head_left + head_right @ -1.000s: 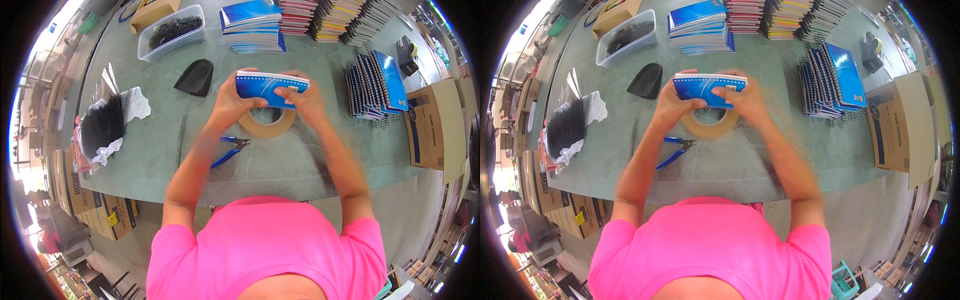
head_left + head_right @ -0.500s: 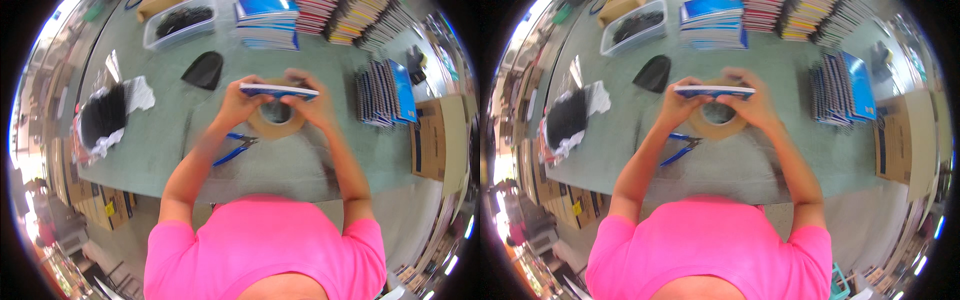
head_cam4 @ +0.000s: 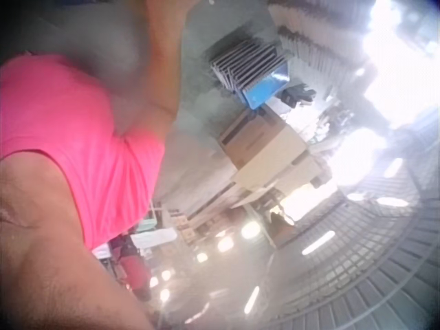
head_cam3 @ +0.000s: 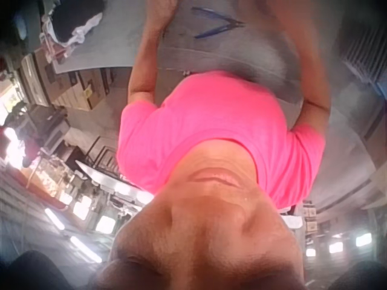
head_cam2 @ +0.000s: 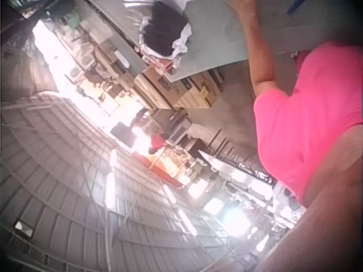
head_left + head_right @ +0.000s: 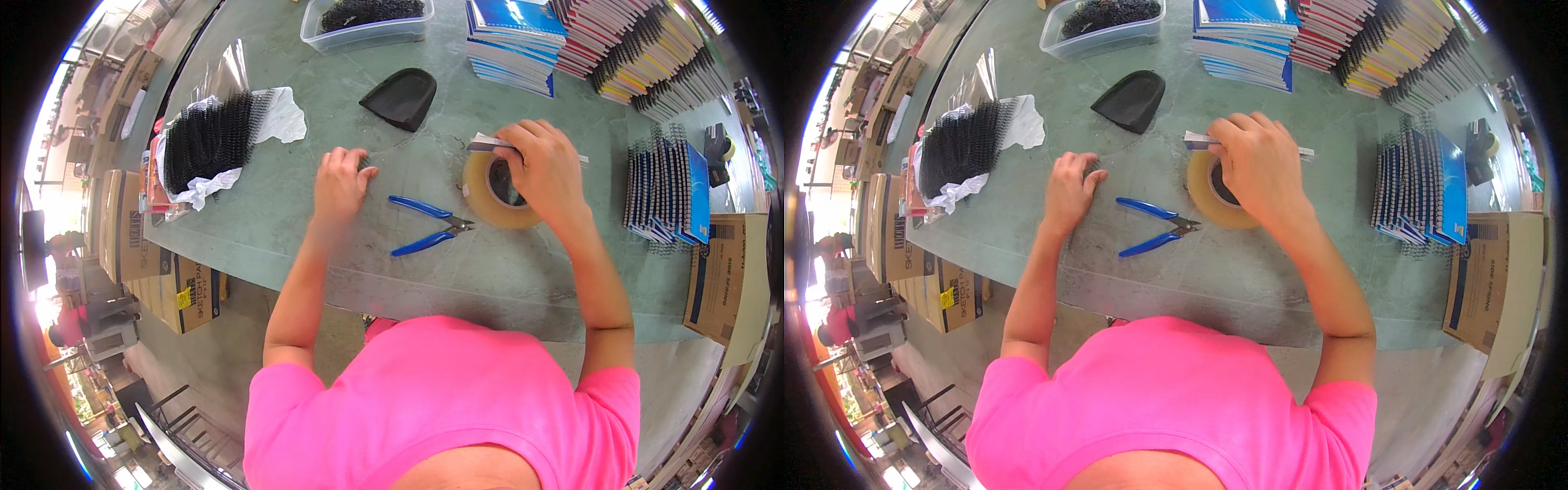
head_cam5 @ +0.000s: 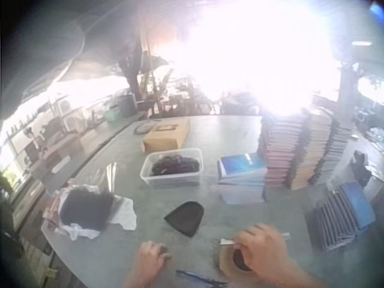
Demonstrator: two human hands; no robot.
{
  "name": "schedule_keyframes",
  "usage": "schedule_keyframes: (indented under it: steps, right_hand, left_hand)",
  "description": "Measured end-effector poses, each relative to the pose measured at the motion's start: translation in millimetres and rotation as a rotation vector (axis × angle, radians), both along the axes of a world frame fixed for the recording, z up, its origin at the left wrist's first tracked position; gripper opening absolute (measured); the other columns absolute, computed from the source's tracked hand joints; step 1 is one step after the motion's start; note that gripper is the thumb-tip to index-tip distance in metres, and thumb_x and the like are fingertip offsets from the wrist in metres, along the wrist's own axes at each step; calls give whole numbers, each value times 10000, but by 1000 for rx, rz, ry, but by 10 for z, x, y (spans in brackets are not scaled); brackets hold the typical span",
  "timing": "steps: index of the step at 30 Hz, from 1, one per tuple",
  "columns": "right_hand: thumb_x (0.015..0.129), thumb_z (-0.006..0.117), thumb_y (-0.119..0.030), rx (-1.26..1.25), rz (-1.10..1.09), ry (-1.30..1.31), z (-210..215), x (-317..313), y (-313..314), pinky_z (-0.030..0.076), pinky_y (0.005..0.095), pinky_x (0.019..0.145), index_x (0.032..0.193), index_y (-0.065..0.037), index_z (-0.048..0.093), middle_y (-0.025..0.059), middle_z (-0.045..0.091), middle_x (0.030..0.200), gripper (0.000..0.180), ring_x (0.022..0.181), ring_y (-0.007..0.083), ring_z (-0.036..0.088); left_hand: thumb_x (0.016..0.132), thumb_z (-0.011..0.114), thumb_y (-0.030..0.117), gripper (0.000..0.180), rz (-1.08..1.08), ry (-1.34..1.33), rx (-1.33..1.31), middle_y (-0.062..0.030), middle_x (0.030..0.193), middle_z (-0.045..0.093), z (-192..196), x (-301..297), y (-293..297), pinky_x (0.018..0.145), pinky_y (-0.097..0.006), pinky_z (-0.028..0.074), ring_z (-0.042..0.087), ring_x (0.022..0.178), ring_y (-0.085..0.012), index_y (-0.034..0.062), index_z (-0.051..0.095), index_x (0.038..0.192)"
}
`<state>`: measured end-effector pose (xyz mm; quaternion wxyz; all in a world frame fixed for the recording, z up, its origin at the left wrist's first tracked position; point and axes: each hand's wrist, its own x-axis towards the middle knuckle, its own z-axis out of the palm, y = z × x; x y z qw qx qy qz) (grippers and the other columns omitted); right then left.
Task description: The person binds notebooks by threading plastic spirals into pre-punched holes by hand and using a tool to trim or secure the ends.
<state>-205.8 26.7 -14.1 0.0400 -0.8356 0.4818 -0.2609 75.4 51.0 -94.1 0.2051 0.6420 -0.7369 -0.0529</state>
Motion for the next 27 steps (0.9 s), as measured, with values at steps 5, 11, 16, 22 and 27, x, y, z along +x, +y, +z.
schedule_keyframes:
  steps: [5,11,16,22,27]
  right_hand:
    - [793,608,-132,215,-83,-79,154,-30,-85,448,423,641,882,-99,605,99,636,818,96,757,315,604]
    - [813,597,-174,203,-63,53,84,-29,-96,458,413,628,944,-118,609,99,648,823,143,752,309,612]
    - [809,634,-248,241,-1,-123,132,14,-116,475,356,613,965,-128,653,94,658,815,197,699,286,623]
    - [840,586,-276,199,-17,-116,64,38,-228,472,378,622,947,-137,657,86,660,820,190,741,294,625]
    - [819,619,-256,198,-31,-140,99,-24,-191,480,341,613,946,-121,677,87,667,841,194,725,278,637]
  left_hand:
    - [865,609,139,159,5,814,181,-63,837,633,354,-268,-66,610,-277,450,580,694,-155,15,613,965]
    - [877,583,62,191,-243,1209,259,-35,854,620,561,-542,-168,628,-211,447,557,711,-97,7,602,1059]
    - [854,587,7,199,-366,1247,327,-46,889,620,534,-604,-224,643,-224,466,558,723,-108,-3,619,1051]
    - [691,592,76,211,-1087,193,-165,-67,815,545,1423,-1170,409,620,-305,481,555,767,-225,23,618,893]
    - [847,462,174,192,-1751,634,188,-90,861,471,2037,-1364,968,626,-307,426,503,727,-201,9,466,945]
